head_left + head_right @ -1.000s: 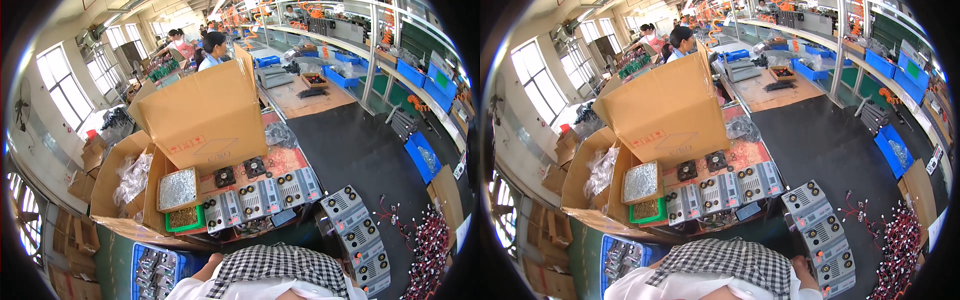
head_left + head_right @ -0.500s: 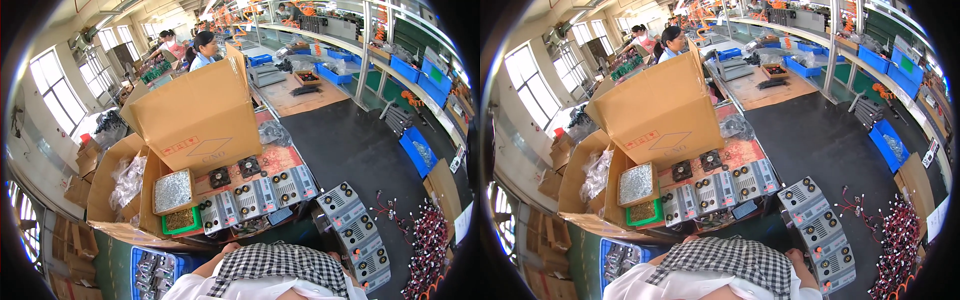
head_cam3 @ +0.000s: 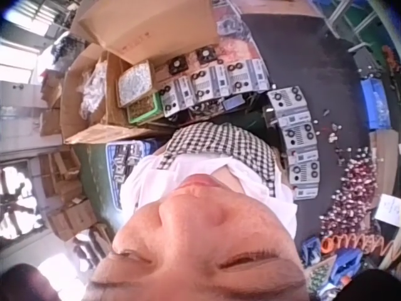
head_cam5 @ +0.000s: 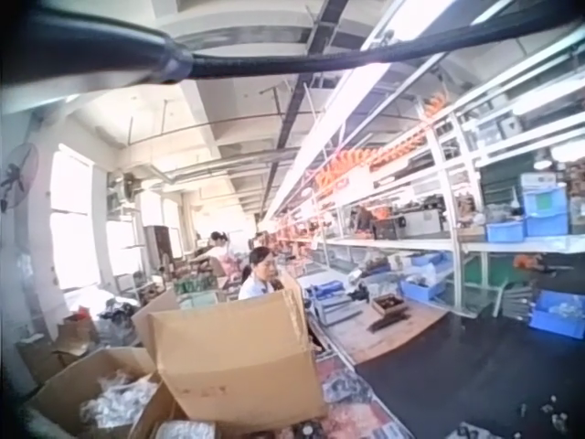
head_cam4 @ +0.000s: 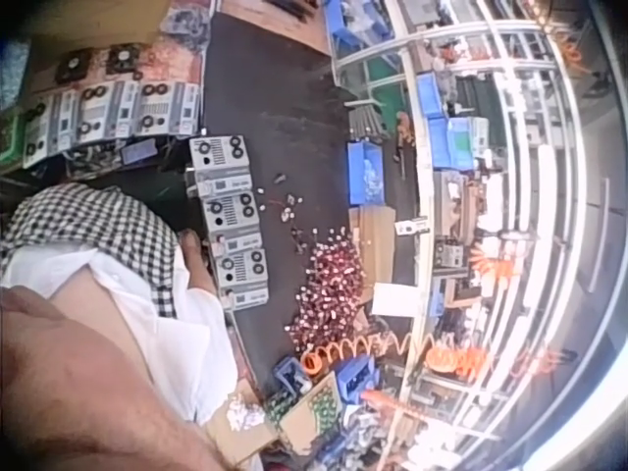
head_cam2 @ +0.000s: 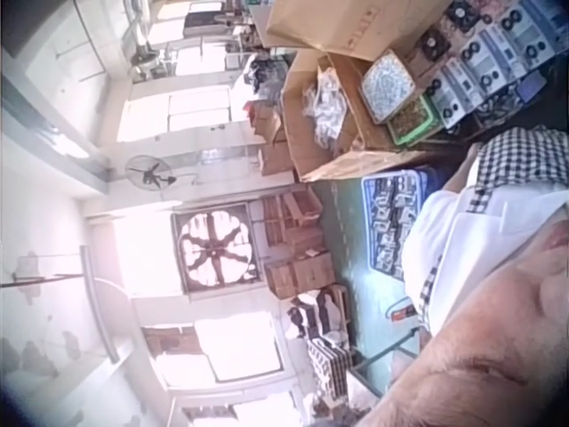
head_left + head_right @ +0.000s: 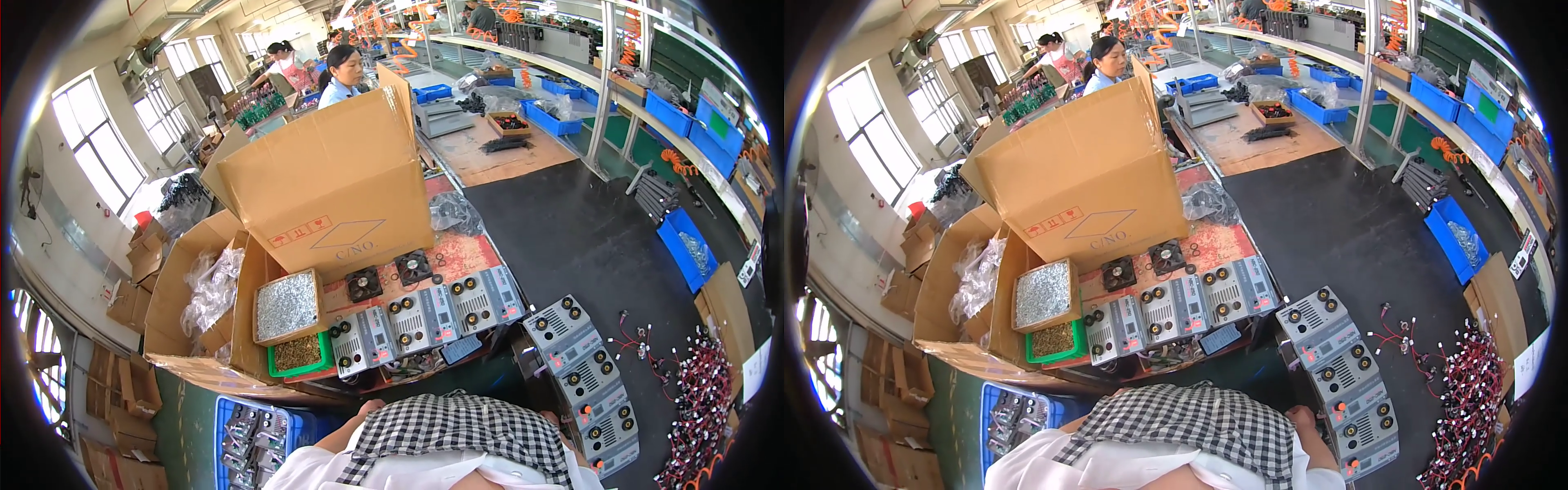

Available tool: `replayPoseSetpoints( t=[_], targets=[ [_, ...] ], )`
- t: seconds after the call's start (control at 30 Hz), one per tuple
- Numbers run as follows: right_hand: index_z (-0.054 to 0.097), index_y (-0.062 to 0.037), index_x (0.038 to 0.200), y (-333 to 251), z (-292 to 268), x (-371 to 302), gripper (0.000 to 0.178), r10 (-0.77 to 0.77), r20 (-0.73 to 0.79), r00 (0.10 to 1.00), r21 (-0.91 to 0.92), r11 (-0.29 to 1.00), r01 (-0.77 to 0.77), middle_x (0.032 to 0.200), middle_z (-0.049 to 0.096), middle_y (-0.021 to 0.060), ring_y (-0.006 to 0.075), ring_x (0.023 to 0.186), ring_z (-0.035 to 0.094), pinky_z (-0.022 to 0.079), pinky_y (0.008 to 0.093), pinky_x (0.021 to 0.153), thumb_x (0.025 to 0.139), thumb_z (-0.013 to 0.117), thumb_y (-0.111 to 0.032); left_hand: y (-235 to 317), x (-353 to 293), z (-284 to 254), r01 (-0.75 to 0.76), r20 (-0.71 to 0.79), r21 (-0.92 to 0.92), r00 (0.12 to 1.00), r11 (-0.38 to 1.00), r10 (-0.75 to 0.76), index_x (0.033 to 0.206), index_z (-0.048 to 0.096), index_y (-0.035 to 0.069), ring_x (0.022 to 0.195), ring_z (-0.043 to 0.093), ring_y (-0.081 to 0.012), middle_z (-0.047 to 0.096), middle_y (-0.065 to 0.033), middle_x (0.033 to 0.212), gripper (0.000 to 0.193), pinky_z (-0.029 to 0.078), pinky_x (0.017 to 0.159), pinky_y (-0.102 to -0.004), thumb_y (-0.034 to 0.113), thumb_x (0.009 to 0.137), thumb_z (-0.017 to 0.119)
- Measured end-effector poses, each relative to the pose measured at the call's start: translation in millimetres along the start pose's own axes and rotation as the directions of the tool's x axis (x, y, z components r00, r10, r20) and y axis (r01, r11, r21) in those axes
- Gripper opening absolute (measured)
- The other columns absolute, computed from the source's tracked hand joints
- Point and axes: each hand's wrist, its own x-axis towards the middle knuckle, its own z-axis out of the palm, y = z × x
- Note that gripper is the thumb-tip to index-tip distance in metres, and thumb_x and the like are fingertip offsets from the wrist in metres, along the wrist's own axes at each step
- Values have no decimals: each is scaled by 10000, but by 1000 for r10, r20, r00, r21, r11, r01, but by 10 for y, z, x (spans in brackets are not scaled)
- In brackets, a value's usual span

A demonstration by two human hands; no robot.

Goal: Assembling electronic components onto metal chassis using a screwdriver and attaching ribbon cables.

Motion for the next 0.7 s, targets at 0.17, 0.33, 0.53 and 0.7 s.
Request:
replayPoseSetpoints(
  t=[0.17,0.33,0.53,0.7],
  targets=[
    [656,-146,786,-263,-145,-140,245,29,1,1000,53,998,-29,816,616,95,248,816,581,451,336,760,620,630,-326,328,-178,-185,-31,52,-91,998,995,36,897,617,104,904,537,-244,584,-81,958,295,422,778,-311,297,681,559],
    [656,-133,787,-212,-81,-82,260,41,52,998,55,998,-43,850,612,101,245,842,576,443,330,779,609,630,-321,183,-252,-162,4,43,-76,999,997,-1,901,616,107,894,541,-244,584,-77,957,304,423,775,-310,299,671,563],
    [655,-122,792,19,-9,-92,273,84,33,996,49,995,-85,855,611,104,253,856,572,442,331,781,603,632,-318,-498,198,103,-200,20,-4,980,980,200,891,618,108,891,544,-251,583,-84,952,308,424,772,-309,297,654,567],
    [656,-124,788,66,21,-104,263,87,18,996,75,993,-88,846,614,98,249,846,575,445,327,772,604,637,-310,-69,-87,-66,35,64,-99,998,994,-28,885,618,102,882,550,-243,583,-86,951,287,424,763,-302,288,671,570]
  ],
)
